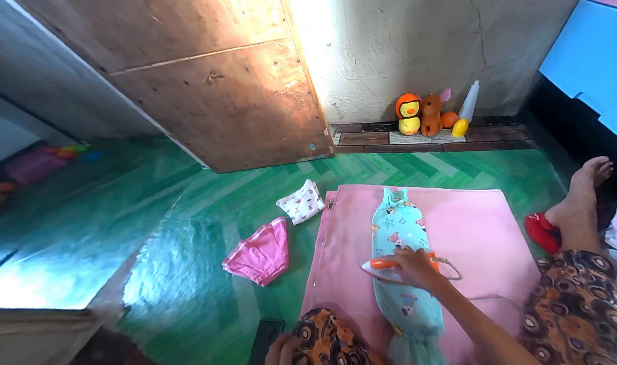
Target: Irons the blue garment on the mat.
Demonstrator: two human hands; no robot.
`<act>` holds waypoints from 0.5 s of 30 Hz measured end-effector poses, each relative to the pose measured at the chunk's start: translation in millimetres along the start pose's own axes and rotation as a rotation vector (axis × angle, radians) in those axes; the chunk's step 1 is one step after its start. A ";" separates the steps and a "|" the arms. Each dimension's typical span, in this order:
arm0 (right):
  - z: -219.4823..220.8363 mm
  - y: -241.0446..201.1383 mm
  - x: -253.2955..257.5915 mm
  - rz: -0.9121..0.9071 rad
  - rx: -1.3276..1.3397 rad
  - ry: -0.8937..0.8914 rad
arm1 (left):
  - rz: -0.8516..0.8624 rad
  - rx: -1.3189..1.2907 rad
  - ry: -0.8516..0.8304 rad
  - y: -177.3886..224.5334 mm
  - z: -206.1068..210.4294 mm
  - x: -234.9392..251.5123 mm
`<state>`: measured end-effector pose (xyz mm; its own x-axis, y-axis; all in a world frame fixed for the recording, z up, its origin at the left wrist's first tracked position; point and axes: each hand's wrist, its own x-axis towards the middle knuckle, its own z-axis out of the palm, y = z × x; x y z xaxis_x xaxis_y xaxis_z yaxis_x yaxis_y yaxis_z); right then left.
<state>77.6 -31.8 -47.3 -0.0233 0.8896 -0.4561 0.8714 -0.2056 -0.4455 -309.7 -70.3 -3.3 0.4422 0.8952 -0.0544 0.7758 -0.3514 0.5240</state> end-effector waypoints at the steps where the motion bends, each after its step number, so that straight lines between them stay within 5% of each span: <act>1: 5.7 -0.2 -7.9 -0.010 -0.008 -0.002 | 0.048 -0.014 0.034 1.7 9.1 3.7; 15: 60.2 36.1 -116.0 0.026 0.035 -0.017 | 0.518 0.130 -0.020 -37.9 64.1 55.7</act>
<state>82.2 -167.0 -56.8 -0.0089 0.8769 -0.4806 0.8543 -0.2431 -0.4594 -285.7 -24.7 -80.6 0.7897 0.5905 0.1665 0.5024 -0.7782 0.3769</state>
